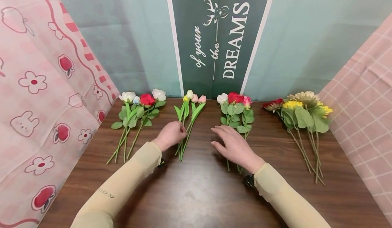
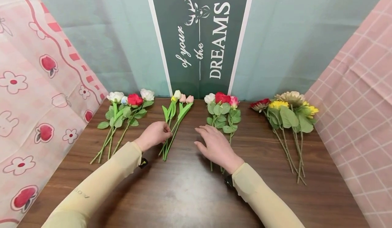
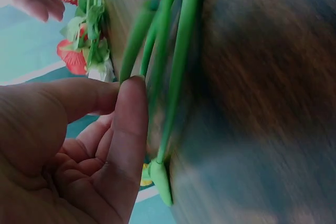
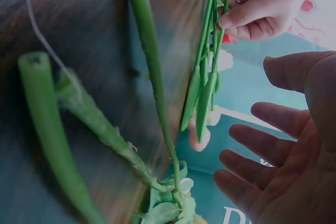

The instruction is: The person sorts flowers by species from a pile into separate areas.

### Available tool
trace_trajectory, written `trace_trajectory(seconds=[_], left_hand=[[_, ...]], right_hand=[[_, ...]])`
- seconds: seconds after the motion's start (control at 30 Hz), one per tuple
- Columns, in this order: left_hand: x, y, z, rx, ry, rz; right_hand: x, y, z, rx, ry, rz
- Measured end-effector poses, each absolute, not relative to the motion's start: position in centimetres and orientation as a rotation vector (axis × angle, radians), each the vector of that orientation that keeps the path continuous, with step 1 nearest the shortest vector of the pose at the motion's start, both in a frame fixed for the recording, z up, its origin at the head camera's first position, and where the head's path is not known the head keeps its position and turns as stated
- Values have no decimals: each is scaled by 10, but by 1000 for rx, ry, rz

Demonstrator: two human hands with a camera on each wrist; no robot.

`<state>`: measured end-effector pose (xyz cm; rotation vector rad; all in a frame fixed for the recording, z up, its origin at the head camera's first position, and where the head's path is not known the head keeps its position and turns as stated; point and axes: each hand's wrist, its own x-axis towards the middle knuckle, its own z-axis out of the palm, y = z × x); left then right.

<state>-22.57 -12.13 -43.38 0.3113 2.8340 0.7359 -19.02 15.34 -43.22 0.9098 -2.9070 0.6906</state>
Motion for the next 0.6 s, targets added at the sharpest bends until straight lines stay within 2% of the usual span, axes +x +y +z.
trace_trajectory(seconds=[0.2,0.6], left_hand=[[-223,-112,-435,390,2914,675],[-221,-111,-440,362,2894,710]], right_hand=[[-192,150,-438,935,-2906,697],[-192,147,-443,943,-2913,694]])
